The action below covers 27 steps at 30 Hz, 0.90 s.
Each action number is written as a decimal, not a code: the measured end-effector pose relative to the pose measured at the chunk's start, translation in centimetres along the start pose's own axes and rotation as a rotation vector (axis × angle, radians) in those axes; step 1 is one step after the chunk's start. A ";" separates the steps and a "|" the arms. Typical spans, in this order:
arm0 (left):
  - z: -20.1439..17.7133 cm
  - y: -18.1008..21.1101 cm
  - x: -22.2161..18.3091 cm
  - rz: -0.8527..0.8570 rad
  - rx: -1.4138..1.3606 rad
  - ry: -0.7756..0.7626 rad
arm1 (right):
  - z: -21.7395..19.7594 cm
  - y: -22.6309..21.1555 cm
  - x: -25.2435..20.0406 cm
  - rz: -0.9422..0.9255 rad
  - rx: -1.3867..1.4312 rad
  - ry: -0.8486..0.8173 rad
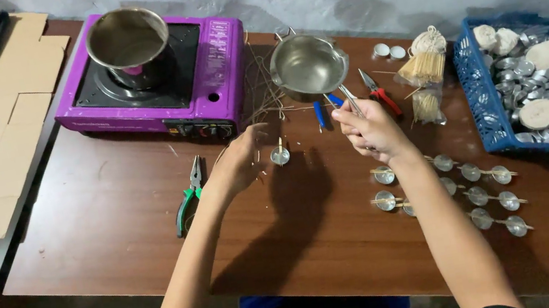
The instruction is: Arranging wicks in metal molds and pouring melted wax into them to create small candles.
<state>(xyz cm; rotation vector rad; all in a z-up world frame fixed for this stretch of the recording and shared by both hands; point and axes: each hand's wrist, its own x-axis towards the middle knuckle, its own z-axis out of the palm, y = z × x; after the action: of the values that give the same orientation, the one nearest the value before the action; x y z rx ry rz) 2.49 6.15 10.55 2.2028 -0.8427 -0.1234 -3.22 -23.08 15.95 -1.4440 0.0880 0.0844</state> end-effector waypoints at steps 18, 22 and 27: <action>3.3 -2.0 1.4 -0.101 0.196 -0.126 | -3.1 6.1 -7.0 0.062 0.101 0.137; 4.0 -2.7 2.2 -0.108 0.226 -0.137 | -3.1 6.9 -8.4 0.072 0.107 0.158; 4.9 -3.5 3.2 -0.069 0.207 -0.107 | -3.2 8.3 -9.5 0.068 0.115 0.187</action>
<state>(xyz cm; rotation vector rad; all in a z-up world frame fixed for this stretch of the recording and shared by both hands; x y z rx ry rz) 5.24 2.87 5.27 2.4382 -0.8710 -0.1971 -13.64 -25.27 8.40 -1.3310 0.2909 -0.0003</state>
